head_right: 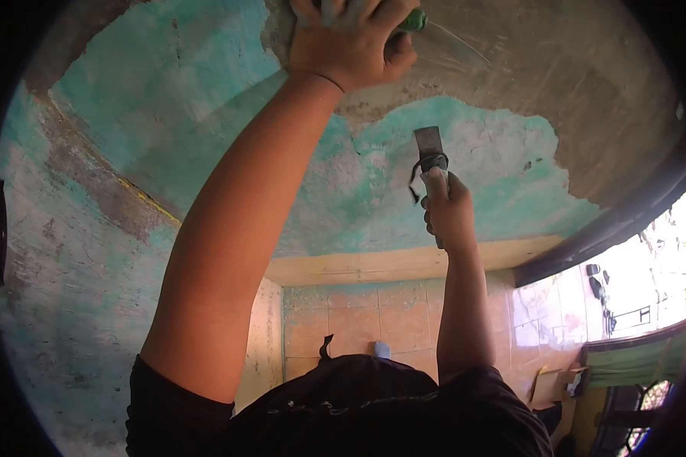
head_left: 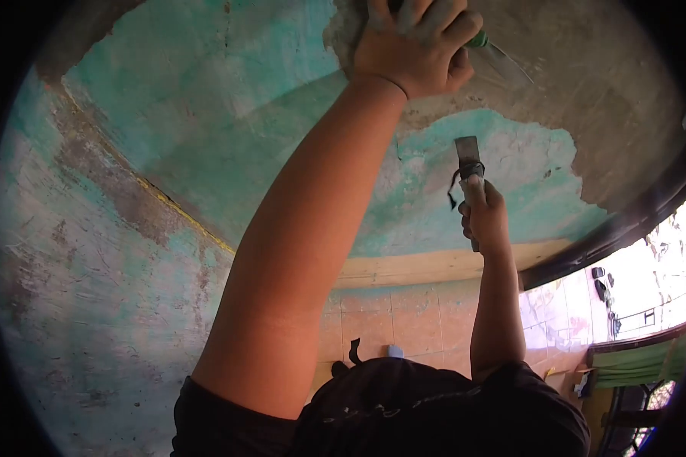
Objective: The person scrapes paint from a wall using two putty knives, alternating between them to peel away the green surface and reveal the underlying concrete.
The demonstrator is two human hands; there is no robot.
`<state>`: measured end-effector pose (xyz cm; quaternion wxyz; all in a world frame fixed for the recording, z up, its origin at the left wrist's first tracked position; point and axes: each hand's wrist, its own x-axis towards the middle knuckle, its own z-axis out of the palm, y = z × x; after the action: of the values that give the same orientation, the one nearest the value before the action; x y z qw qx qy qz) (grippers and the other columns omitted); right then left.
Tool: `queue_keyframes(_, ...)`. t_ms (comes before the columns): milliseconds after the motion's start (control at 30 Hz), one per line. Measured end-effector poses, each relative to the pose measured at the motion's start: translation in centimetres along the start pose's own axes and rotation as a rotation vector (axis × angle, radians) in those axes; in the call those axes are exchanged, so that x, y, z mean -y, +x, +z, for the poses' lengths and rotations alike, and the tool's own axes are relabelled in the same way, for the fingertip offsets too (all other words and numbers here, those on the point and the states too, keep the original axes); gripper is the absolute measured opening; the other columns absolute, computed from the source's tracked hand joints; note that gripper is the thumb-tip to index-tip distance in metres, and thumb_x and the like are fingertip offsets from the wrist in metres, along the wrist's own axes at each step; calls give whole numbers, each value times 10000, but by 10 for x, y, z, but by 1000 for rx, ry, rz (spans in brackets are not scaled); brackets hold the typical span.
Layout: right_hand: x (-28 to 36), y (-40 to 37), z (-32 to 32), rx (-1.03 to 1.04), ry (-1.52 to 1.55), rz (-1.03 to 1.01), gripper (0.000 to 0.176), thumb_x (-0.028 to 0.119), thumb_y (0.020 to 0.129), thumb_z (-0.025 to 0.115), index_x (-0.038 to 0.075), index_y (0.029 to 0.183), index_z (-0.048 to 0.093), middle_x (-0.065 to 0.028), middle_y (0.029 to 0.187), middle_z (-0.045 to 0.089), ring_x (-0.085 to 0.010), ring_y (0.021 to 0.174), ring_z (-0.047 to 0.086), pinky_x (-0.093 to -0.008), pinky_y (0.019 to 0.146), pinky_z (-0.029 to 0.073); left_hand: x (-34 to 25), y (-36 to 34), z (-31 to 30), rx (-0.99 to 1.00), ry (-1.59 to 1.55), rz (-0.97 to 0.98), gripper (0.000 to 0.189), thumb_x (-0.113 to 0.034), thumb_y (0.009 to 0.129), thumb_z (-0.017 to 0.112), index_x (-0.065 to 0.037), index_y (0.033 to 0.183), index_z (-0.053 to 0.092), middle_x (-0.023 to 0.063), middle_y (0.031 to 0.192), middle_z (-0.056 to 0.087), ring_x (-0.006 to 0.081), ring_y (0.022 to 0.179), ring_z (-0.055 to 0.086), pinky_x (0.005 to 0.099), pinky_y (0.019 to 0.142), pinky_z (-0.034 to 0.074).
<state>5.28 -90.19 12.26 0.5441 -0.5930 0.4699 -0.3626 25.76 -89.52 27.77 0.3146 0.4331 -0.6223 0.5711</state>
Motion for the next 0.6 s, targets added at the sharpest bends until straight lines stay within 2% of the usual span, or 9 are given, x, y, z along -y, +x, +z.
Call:
queue_keyframes(133, 25, -1, 10, 32, 84, -89, 356, 376, 923, 493, 35, 962, 590, 8, 572, 463, -53, 407, 385, -234, 357, 300, -8, -3, 4, -75, -72, 8, 352, -280, 705, 581, -174, 1034, 518, 29, 1068, 482, 214, 1083, 431, 533, 982, 207)
queue_keyframes(233, 15, 0, -2, 9, 1, -82, 354, 373, 928, 481, 36, 969, 582, 5, 585, 469, -55, 413, 393, -235, 359, 308, -7, -1, 3, -88, -57, 17, 336, -275, 705, 577, -179, 1022, 517, 26, 1058, 480, 206, 1074, 427, 525, 974, 210)
queue_keyframes(333, 17, 7, -4, -19, -2, -80, 352, 370, 932, 473, 33, 947, 571, 0, 584, 474, -57, 417, 411, -235, 357, 315, -6, 0, -1, 9, -12, -1, 318, -267, 706, 572, -183, 1007, 512, 25, 1048, 479, 202, 1061, 430, 524, 967, 214)
queue_keyframes(400, 22, 4, -3, -26, -10, -112, 352, 372, 932, 473, 32, 927, 566, -2, 585, 478, -58, 416, 416, -235, 356, 317, -6, 2, 1, -40, -22, 5, 310, -264, 703, 571, -184, 997, 509, 22, 1046, 478, 202, 1052, 437, 526, 963, 216)
queue_keyframes(433, 29, 2, -1, -19, 11, -107, 307, 366, 938, 469, 70, 936, 550, 25, 575, 445, -31, 406, 353, -207, 347, 258, -6, 1, 1, -38, -29, 3, 312, -264, 703, 572, -183, 997, 509, 23, 1048, 478, 203, 1052, 437, 527, 963, 217)
queue_keyframes(600, 11, 1, -2, -42, 44, -122, 302, 358, 937, 480, 65, 916, 549, 26, 568, 441, -36, 407, 368, -212, 342, 263, -7, 0, 4, -126, -56, 12, 317, -260, 694, 574, -186, 995, 512, 14, 1034, 482, 214, 1035, 451, 541, 965, 217)
